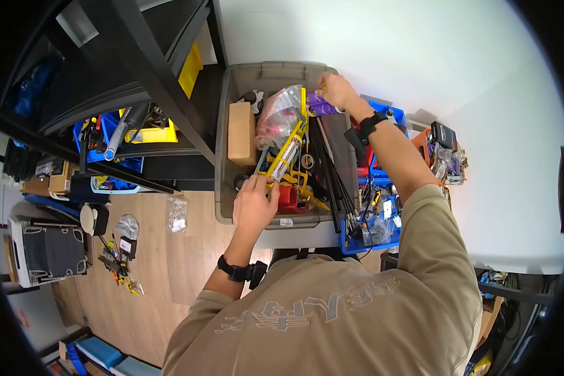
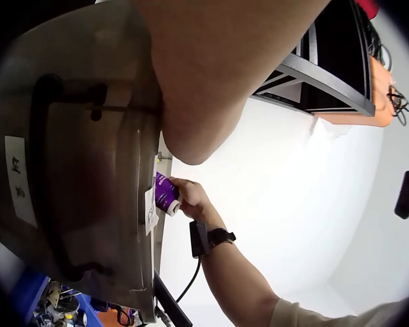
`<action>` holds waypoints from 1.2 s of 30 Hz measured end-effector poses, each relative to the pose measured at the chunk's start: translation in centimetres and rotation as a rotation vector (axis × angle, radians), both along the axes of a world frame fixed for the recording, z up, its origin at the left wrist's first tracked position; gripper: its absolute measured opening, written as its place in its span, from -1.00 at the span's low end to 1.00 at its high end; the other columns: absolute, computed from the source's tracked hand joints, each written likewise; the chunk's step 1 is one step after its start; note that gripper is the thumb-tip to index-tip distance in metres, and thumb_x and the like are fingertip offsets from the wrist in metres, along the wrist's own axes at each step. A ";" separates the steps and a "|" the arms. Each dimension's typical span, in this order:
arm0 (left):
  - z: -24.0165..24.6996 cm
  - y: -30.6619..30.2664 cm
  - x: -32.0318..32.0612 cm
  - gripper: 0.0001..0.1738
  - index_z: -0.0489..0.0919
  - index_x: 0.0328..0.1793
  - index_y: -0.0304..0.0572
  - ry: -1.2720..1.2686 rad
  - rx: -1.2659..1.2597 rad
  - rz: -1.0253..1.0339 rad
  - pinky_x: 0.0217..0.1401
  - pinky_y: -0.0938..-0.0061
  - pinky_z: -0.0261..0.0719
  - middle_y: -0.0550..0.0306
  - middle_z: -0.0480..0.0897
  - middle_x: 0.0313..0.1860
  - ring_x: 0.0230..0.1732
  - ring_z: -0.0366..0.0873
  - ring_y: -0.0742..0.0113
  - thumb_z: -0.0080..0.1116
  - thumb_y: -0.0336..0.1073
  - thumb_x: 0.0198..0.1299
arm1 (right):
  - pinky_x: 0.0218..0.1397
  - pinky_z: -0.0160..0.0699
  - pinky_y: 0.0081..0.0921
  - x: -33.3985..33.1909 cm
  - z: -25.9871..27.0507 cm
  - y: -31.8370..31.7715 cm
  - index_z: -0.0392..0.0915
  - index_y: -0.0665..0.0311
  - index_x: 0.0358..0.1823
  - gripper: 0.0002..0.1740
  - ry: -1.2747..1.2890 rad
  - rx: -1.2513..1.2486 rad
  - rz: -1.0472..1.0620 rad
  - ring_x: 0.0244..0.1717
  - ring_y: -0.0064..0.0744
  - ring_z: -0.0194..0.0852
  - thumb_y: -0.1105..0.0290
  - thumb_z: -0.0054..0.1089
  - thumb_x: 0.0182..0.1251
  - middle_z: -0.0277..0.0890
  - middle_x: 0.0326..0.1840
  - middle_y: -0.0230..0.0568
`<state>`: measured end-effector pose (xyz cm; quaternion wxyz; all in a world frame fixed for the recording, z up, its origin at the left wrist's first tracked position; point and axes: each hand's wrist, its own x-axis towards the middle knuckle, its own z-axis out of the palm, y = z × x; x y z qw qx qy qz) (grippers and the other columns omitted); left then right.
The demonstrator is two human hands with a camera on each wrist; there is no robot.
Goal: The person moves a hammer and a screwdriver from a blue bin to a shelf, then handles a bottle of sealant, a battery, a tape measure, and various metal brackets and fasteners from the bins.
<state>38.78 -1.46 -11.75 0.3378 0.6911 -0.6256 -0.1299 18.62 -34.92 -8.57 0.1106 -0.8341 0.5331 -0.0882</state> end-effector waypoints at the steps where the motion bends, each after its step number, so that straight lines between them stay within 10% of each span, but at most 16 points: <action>1: 0.0 -0.1 0.1 -0.78 0.63 -0.13 -0.20 0.000 0.001 -0.004 -0.05 0.09 0.65 0.02 0.66 -0.14 -0.07 0.65 -0.04 0.25 -0.20 0.31 | 0.24 0.61 -0.06 -0.1 0.6 0.0 0.58 0.33 0.13 -0.54 0.005 -0.013 0.029 0.15 0.15 0.63 0.21 0.38 0.31 0.70 0.02 0.12; 10: 1.1 -0.6 -0.2 -0.66 0.59 0.05 -0.14 0.004 0.309 0.040 0.04 0.06 0.67 0.02 0.59 0.04 0.07 0.64 -0.07 0.28 -0.10 0.30 | 0.27 0.57 -0.10 -0.5 0.5 -0.3 0.54 0.15 0.17 -0.57 0.119 -0.032 0.554 0.23 0.11 0.54 0.45 0.35 0.25 0.49 0.18 -0.08; 17: 0.3 -0.3 -0.1 -0.66 0.59 0.03 -0.14 0.001 0.267 0.043 -0.03 0.03 0.69 0.03 0.59 0.05 0.01 0.67 -0.10 0.27 -0.07 0.31 | 0.36 0.51 -0.11 -0.9 -1.4 0.3 0.51 0.11 0.28 -0.35 0.103 -0.088 0.299 0.28 0.15 0.51 0.66 0.34 0.10 0.51 0.20 -0.02; 25: 0.7 -0.4 -0.3 -0.65 0.59 0.06 -0.09 -0.002 0.282 0.010 -0.06 -0.01 0.68 0.03 0.57 0.07 -0.01 0.68 -0.12 0.26 -0.03 0.34 | 0.73 0.06 -0.12 -3.8 -2.8 1.1 0.26 0.27 0.55 -0.19 0.129 0.083 0.595 0.68 0.13 -0.01 0.54 0.22 0.20 0.18 0.63 0.11; 36: 0.7 -0.4 -0.3 -0.65 0.62 0.09 -0.08 -0.008 0.249 0.012 -0.04 0.03 0.66 0.03 0.63 0.08 -0.04 0.69 -0.15 0.25 -0.04 0.34 | 0.20 0.54 -0.07 -16.8 -1.1 10.6 0.54 0.30 0.09 -0.70 -0.131 -0.041 0.273 0.13 0.14 0.54 0.50 0.12 0.34 0.58 0.02 0.06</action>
